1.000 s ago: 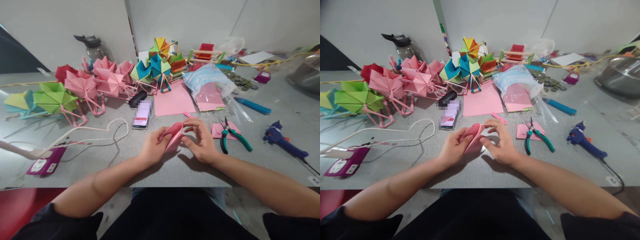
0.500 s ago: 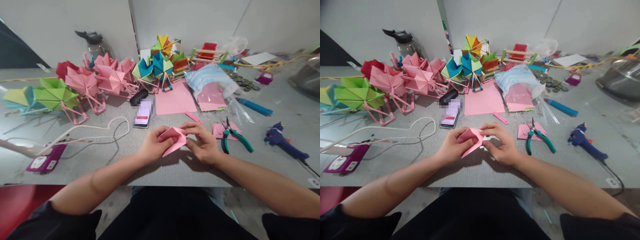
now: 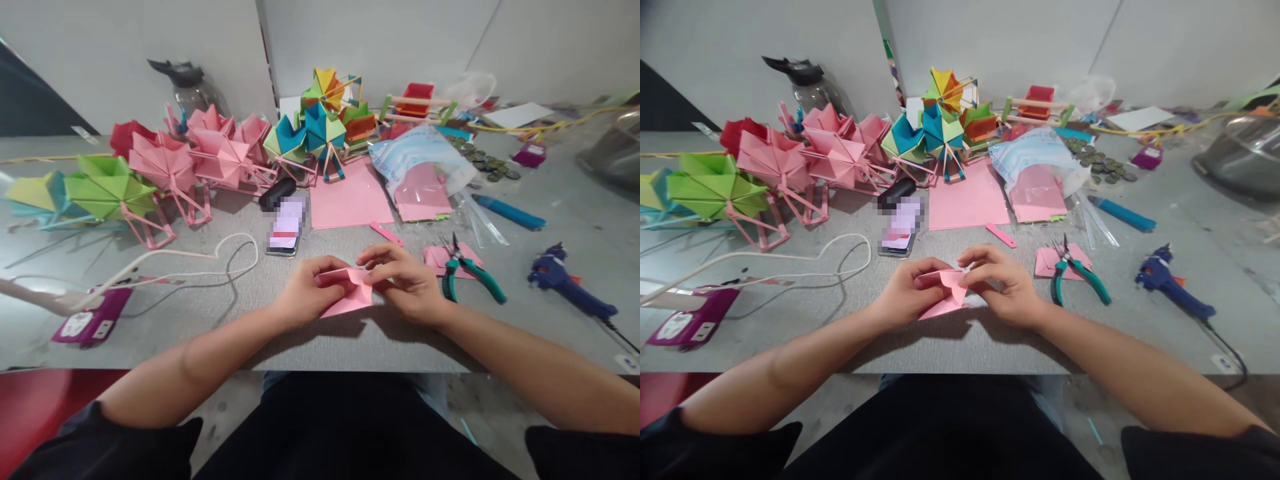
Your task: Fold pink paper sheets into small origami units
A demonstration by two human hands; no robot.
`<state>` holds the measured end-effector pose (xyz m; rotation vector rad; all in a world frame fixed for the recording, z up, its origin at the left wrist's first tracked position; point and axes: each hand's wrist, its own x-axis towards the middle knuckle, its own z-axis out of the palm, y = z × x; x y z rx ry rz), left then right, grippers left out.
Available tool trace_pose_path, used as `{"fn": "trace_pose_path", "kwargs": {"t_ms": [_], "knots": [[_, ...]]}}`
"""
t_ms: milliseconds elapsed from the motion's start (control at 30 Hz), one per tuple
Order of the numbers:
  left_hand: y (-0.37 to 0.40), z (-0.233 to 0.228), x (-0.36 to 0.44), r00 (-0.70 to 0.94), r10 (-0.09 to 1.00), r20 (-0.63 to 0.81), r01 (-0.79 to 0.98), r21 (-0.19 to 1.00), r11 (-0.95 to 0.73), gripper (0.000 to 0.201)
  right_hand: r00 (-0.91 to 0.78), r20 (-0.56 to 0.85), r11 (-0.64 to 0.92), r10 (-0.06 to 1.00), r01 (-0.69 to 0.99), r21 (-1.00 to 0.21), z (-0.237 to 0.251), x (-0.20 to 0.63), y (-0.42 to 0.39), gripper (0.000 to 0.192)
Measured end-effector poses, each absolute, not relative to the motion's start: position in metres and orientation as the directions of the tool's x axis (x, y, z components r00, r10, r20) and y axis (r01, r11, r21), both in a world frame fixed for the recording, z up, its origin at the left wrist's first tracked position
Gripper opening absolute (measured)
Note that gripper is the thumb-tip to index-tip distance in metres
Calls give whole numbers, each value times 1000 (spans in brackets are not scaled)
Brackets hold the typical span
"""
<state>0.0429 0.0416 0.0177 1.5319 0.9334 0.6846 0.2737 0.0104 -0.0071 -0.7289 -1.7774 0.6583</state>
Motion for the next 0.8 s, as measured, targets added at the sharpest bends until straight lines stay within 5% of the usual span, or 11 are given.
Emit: {"fn": "trace_pose_path", "kwargs": {"t_ms": [533,800], "knots": [[39,10,43,553,818,-160,130,986,105,19,-438,536,637,722,118,-762,-3,279,4,39],[36,15,43,579,807,-118,176,984,17,32,-327,523,578,787,96,-810,-3,276,7,26]]}}
